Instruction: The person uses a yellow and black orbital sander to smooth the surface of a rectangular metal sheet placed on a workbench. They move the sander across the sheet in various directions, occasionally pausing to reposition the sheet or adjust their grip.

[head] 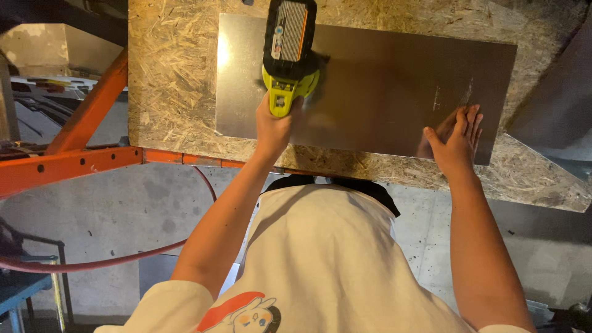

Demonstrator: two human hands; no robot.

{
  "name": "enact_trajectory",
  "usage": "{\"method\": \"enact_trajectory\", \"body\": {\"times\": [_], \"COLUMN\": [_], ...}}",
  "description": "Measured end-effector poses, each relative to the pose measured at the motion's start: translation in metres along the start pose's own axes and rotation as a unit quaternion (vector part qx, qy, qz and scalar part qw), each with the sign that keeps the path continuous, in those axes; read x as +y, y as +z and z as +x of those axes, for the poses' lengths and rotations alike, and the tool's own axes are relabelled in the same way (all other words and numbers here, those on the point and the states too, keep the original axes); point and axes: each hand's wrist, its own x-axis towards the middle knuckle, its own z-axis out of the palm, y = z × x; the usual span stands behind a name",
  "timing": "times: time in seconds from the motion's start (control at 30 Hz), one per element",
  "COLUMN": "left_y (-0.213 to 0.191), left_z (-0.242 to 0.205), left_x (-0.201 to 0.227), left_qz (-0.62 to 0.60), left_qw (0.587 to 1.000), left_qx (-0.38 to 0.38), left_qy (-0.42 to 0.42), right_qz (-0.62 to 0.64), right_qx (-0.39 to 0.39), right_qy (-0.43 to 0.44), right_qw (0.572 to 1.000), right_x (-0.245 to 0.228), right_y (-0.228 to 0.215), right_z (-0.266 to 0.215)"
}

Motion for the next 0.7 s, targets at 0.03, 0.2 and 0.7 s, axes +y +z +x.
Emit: {"method": "enact_trajectory", "body": {"times": [0.03, 0.2, 0.7], "left_y": [-0.001, -0.01, -0.026], "left_z": [-0.004, -0.028, -0.073], "left_x": [0.003, 0.0, -0.013], "left_qz": [-0.001, -0.017, -0.079], "left_qw": [1.0, 0.999, 0.992], "left_qx": [-0.001, -0.008, -0.022], "left_qy": [-0.003, -0.027, -0.093], "right_qz": [-0.008, -0.054, 0.04], "right_qx": [0.001, 0.004, -0.042], "right_qy": [-0.003, -0.004, 0.047], "right_qw": [1.0, 0.999, 0.997], "right_x": [0.001, 0.007, 0.013], "right_y": [0.0, -0.017, -0.033], "right_z": [0.001, 0.006, 0.01]}}
